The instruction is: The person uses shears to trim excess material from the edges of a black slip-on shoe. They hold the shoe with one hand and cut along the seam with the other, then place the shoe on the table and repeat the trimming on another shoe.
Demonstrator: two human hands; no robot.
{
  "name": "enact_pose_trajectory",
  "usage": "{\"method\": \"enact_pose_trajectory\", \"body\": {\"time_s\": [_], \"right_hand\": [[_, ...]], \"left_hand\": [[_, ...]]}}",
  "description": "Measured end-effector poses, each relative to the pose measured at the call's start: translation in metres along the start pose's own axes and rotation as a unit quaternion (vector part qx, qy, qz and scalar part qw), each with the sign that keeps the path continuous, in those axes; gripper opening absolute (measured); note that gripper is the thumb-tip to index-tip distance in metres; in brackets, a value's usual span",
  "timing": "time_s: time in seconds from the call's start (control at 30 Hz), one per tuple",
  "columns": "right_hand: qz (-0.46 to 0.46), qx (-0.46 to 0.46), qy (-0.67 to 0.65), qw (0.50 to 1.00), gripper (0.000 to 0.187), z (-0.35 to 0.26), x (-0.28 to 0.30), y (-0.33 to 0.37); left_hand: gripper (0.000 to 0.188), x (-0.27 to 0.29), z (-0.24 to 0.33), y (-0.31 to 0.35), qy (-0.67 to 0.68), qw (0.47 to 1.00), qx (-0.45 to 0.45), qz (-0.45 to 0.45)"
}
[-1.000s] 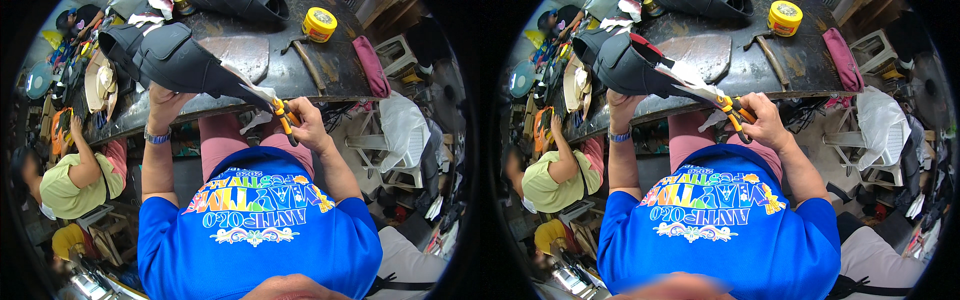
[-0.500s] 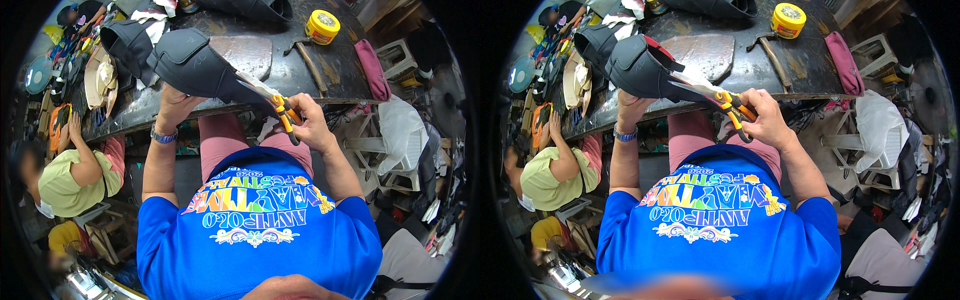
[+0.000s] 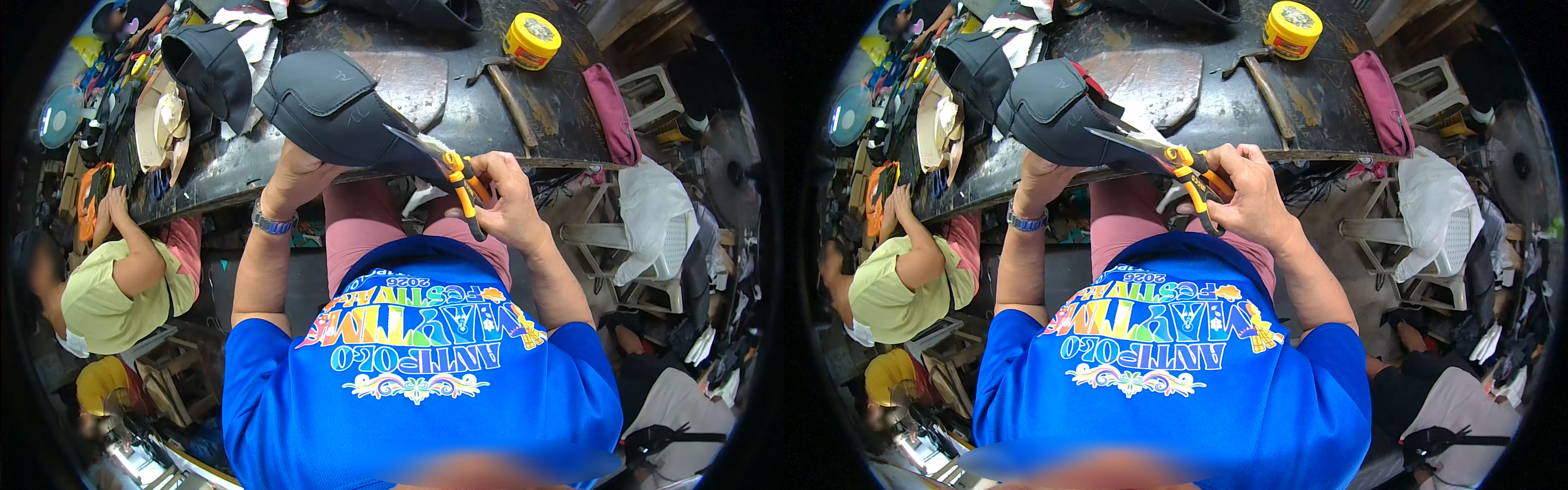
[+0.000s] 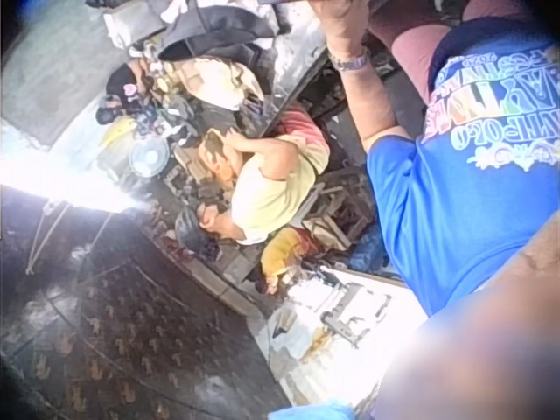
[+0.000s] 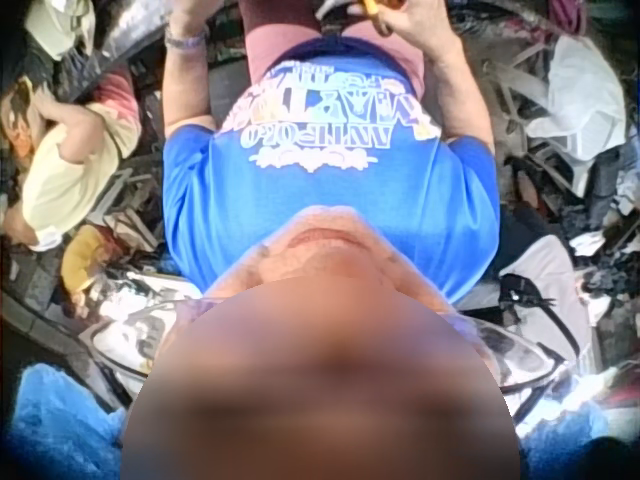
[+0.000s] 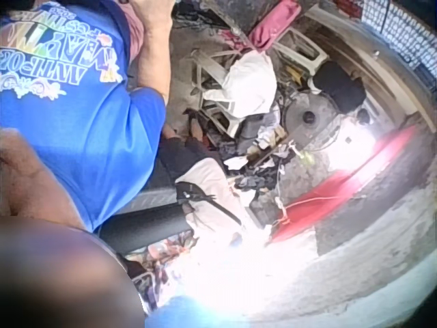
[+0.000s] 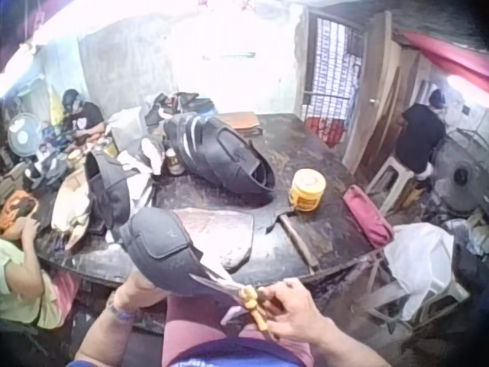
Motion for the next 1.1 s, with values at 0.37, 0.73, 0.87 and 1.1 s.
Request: {"method": "enact_pose_trajectory", "body": {"time_s": [0.37, 0.73, 0.87, 1.1], "right_hand": [[-0.025, -0.077, -0.134, 0.988, 0.047, 0.010, -0.023, 0.012], [0.097, -0.186, -0.260, 0.942, 0.015, 0.043, 0.005, 0.023], [0.169, -0.208, -0.097, 0.958, 0.019, 0.087, 0.052, 0.024], [0.076, -0.404, 0.221, 0.884, 0.046, 0.166, 0.100, 0.047]], "left_hand": [[0.038, -0.009, -0.004, 0.005, 0.022, 1.000, -0.009, 0.002], [0.025, 0.024, 0.027, -0.014, -0.329, 0.935, -0.102, -0.083], [0.016, 0.044, 0.025, -0.045, -0.336, 0.917, -0.030, -0.212], [0.029, -0.030, -0.030, -0.065, -0.470, 0.867, -0.023, -0.163]]}}
Point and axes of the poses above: each hand's wrist, its own y-axis away from the middle knuckle, its own x-axis out of the back of the hand, z = x × y, the point moved 6 cm from there along -y, towards the middle knuckle, and after that the axes turned 1 degree about x, right-handed, at the moved point
